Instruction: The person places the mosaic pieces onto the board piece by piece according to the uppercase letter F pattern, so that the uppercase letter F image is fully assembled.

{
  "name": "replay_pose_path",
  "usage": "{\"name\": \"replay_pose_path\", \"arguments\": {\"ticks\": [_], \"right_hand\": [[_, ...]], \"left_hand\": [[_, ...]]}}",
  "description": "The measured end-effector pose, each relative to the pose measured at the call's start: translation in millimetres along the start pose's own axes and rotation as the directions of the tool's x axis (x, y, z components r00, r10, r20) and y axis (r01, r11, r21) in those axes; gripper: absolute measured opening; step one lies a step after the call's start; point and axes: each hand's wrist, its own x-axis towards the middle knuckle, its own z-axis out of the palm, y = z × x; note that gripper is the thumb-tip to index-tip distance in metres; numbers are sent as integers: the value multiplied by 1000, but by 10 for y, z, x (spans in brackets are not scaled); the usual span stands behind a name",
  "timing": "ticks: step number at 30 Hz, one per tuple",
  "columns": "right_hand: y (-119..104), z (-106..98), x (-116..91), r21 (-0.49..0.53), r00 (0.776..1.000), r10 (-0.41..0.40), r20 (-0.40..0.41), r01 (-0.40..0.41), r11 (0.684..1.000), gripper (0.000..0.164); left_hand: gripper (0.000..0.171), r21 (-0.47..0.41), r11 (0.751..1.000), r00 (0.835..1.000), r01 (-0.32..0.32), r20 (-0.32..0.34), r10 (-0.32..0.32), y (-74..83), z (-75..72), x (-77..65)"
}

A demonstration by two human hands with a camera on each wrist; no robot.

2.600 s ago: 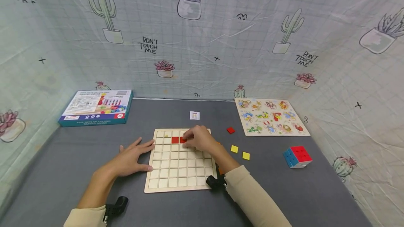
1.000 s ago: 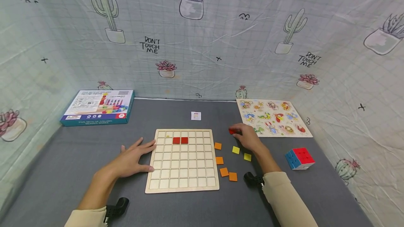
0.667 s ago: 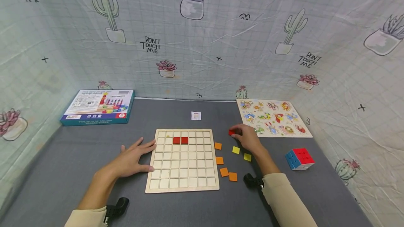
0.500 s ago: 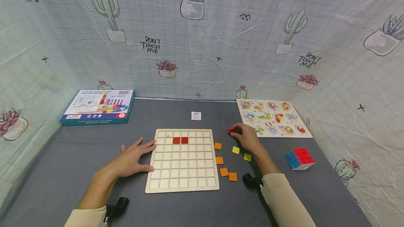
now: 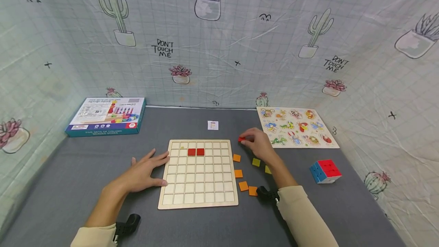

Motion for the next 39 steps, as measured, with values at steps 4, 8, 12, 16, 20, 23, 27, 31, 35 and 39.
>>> {"name": "replay_pose_path", "arguments": {"ticks": [4,8,12,16,20,23,27,31,35,39], "right_hand": [[-105,67,39,-8,999,-38,15,38,999,19],[-222,116,63,15,997,-59,42,58,998,18],[-332,184,83,53,995,-53,79,49,997,18],[-428,277,89,62,991,-61,118,54,997,19],[-507,383,87,84,986,-64,152,52,995,18],[-556,453,85,114,982,-71,175,52,992,17],[-598,532,89,116,978,-84,189,63,991,17],[-615,606,96,75,978,-97,187,84,994,17],[-631,651,96,50,978,-105,182,97,994,17],[-647,664,93,36,979,-95,182,90,995,17]], "left_hand": [[86,2,1000,1000,-1,-2,1,4,-3,-1],[86,0,1000,1000,-7,-4,7,8,-8,-8],[86,-2,1000,1000,-8,-5,8,4,-7,-12],[87,-1,1000,1000,-4,-5,4,-1,-5,-13],[87,1,1000,1000,1,-3,-1,3,-3,-9],[87,4,1000,1000,6,-4,-6,9,-1,-8],[87,8,1000,1000,8,-8,-7,11,5,-7],[87,7,1000,1000,5,-11,-5,6,10,-6],[87,5,1000,1000,6,-10,-6,0,15,-7],[87,4,1000,1000,7,-11,-7,-7,18,-8]]}}
